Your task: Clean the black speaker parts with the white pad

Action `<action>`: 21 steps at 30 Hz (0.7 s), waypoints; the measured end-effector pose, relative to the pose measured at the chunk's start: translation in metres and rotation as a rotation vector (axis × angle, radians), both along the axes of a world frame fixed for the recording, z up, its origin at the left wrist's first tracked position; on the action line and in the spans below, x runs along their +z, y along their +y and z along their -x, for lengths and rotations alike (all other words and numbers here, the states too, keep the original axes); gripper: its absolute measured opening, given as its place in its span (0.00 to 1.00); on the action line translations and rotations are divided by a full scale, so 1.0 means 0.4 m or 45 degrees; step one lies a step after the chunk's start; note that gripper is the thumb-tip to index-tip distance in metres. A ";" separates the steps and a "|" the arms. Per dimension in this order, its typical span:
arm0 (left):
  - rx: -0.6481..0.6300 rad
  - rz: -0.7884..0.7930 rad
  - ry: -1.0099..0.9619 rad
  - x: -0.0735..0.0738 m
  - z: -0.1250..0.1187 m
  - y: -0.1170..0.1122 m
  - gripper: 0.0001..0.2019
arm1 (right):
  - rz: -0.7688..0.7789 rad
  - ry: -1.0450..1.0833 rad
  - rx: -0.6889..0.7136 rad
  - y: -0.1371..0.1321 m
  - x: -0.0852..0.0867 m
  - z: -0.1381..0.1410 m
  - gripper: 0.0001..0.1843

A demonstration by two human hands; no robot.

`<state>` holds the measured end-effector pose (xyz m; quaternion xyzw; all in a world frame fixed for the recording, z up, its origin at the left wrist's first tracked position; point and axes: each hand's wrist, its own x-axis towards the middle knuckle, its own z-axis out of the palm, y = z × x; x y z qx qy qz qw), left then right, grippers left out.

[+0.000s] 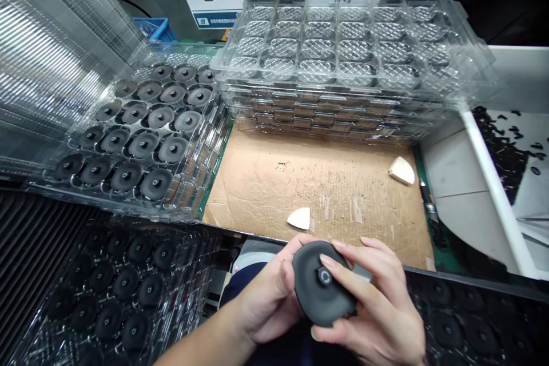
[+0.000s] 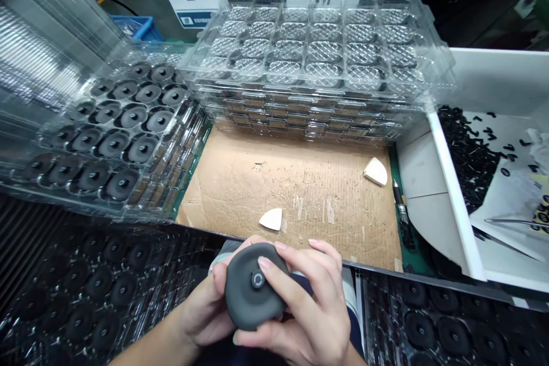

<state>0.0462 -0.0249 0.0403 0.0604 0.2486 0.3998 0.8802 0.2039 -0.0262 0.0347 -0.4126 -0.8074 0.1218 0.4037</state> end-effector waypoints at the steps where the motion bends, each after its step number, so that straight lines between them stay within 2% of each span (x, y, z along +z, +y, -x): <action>1: 0.005 0.011 -0.005 -0.001 0.000 0.001 0.25 | 0.035 0.012 -0.008 -0.001 0.000 0.002 0.23; 6: 0.044 -0.020 -0.027 0.011 0.002 0.004 0.23 | 0.114 0.061 -0.030 0.000 0.003 0.014 0.21; 12: 0.148 -0.111 0.056 0.029 -0.003 -0.025 0.20 | 0.021 -0.028 0.071 -0.009 -0.005 -0.006 0.26; 16: 0.191 -0.114 0.083 0.008 -0.026 -0.090 0.21 | -0.026 -0.037 0.090 -0.065 -0.022 -0.026 0.25; 21: 0.218 -0.108 0.108 -0.023 -0.047 -0.203 0.19 | 0.034 0.061 0.025 -0.189 -0.041 -0.029 0.22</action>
